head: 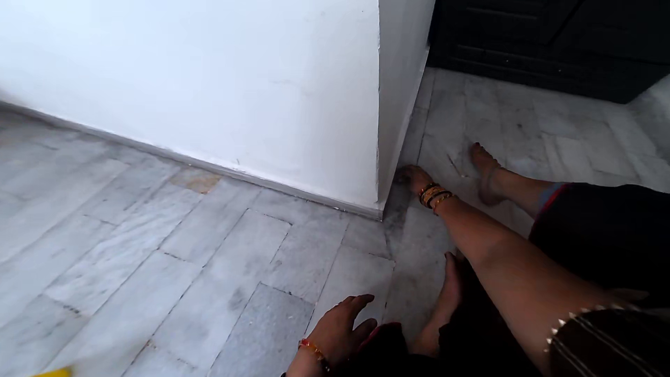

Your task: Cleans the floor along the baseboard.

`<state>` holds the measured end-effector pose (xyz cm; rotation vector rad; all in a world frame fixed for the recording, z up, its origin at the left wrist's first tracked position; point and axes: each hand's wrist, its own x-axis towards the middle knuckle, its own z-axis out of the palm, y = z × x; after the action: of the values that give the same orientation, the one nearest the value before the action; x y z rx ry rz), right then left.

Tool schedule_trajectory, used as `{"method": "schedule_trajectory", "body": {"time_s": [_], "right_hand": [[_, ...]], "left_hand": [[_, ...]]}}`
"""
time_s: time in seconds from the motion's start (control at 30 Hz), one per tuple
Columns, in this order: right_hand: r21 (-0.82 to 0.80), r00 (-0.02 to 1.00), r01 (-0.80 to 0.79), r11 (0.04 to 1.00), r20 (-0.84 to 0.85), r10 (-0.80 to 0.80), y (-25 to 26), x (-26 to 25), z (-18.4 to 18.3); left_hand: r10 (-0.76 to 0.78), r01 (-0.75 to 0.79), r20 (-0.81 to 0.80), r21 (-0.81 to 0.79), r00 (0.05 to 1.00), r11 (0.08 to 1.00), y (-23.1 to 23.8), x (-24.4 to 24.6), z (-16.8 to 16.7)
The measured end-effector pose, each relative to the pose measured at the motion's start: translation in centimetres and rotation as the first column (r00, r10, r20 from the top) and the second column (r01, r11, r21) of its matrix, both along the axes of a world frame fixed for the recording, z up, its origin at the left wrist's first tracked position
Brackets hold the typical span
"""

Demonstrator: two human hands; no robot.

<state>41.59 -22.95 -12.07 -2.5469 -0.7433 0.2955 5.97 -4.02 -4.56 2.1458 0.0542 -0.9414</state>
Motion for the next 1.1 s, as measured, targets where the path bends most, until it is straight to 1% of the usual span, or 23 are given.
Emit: {"method": "schedule_trajectory", "body": {"time_s": [0.1, 0.17, 0.2, 0.23, 0.3, 0.37, 0.53, 0.6, 0.63, 0.7, 0.77, 0.9, 0.97, 1.07, 1.1], "right_hand": [[-0.205, 0.986, 0.156, 0.966, -0.020, -0.163, 1.8, 2.7, 1.9], [-0.324, 0.970, 0.222, 0.920, -0.027, -0.243, 3.3, 2.7, 3.6], [-0.353, 0.964, 0.237, 0.905, -0.029, -0.263, 3.8, 2.3, 4.2], [-0.356, 0.962, 0.244, 0.902, -0.025, -0.271, 4.0, 1.7, 4.3], [-0.291, 0.968, 0.240, 0.926, -0.004, -0.252, 3.7, -0.2, 3.6], [-0.228, 0.974, 0.213, 0.950, -0.024, -0.225, 3.0, -3.0, 2.4], [-0.149, 0.999, 0.034, 0.988, -0.032, -0.039, 1.7, -13.7, 1.1], [-0.133, 0.998, -0.021, 0.991, -0.062, 0.013, 1.2, -16.2, 1.2], [-0.127, 0.997, -0.033, 0.991, -0.067, 0.025, 1.1, -16.4, 1.2], [-0.080, 1.000, -0.005, 0.997, -0.020, 0.004, 1.1, -15.4, 0.4], [-0.054, 0.998, 0.063, 0.997, -0.004, -0.063, 1.5, -13.2, 0.0], [-0.054, 0.982, 0.190, 0.980, -0.001, -0.191, 2.1, -5.8, -0.4], [-0.059, 0.972, 0.235, 0.970, 0.002, -0.235, 2.1, -1.7, 0.1], [-0.188, 0.947, 0.309, 0.932, -0.030, -0.320, 2.7, 3.0, 2.3], [-0.227, 0.939, 0.327, 0.918, -0.035, -0.343, 3.0, 4.2, 2.5]], "left_hand": [[-0.018, 0.018, -0.021, 0.003, 1.000, 1.000, -0.4, 0.5, -0.3], [-0.022, 0.023, -0.028, 0.012, 0.999, 1.000, -0.6, 0.6, -0.5], [-0.026, 0.027, -0.033, 0.016, 0.999, 1.000, -0.7, 0.6, -0.6], [-0.030, 0.031, -0.037, 0.020, 0.999, 0.999, -0.7, 0.6, -0.6], [-0.035, 0.036, -0.031, 0.029, 0.999, 0.999, -0.7, 0.7, -0.5], [-0.039, 0.040, -0.013, 0.034, 0.999, 0.999, -0.8, 0.7, -0.3], [-0.050, 0.050, 0.021, 0.018, 0.999, 0.999, -1.2, 0.4, 0.0], [-0.046, 0.046, 0.014, 0.013, 0.999, 0.999, -1.4, 0.0, 0.2], [-0.047, 0.047, 0.009, 0.014, 0.999, 0.999, -1.5, -0.2, 0.2], [-0.059, 0.059, -0.004, 0.014, 0.998, 0.998, -1.6, -0.4, 0.3], [-0.064, 0.064, -0.010, 0.006, 0.998, 0.998, -1.5, -0.5, 0.1], [-0.041, 0.041, -0.010, -0.002, 0.999, 0.999, -0.7, 0.0, -0.5], [-0.031, 0.031, -0.013, 0.000, 0.999, 1.000, -0.5, 0.2, -0.5], [-0.025, 0.026, 0.019, -0.009, 1.000, 1.000, -0.6, 0.2, -0.5], [-0.029, 0.030, 0.027, -0.016, 0.999, 0.999, -0.7, 0.2, -0.4]]}}
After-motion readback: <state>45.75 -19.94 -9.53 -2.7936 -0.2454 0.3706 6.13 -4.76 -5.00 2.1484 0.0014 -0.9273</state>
